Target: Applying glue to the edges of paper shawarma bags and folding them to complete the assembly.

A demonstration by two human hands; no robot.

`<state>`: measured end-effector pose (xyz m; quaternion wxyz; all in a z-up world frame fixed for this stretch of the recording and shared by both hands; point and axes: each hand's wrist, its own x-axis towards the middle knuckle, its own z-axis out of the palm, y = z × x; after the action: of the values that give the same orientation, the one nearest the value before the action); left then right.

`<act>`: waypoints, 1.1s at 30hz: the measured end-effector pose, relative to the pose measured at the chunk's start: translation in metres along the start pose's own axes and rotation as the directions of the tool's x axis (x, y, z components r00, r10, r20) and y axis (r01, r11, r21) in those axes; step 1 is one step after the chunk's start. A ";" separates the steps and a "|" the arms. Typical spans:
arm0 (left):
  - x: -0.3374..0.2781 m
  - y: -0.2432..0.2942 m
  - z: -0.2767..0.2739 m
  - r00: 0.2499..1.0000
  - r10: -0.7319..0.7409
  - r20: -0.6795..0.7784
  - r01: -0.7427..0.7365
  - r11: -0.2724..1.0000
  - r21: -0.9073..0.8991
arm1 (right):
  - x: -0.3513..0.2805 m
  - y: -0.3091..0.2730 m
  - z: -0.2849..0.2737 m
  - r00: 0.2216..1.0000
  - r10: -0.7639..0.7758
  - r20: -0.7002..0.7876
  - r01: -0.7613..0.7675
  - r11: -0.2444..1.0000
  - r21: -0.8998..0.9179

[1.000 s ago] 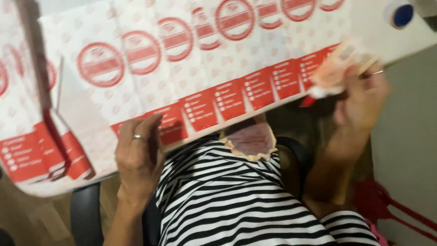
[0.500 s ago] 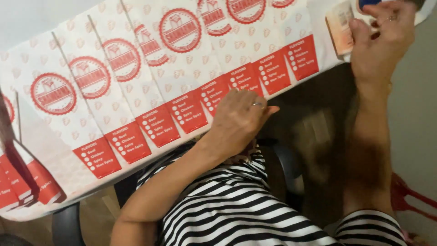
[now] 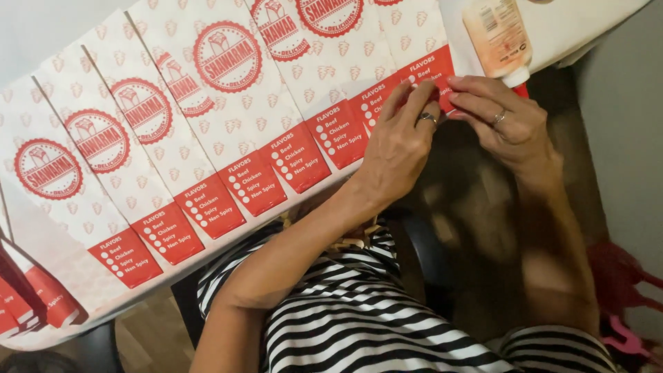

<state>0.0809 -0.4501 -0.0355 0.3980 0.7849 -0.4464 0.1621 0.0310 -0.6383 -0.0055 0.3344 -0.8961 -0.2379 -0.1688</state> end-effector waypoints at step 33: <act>-0.006 0.004 0.004 0.996 0.087 -0.026 -0.086 0.995 0.058 | -0.016 0.013 0.009 0.995 0.058 -0.081 -0.057 0.998 0.018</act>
<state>0.0738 -0.4505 -0.0397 0.3744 0.7734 -0.4696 0.2028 0.0264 -0.6457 -0.0261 0.3555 -0.8923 -0.1997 -0.1936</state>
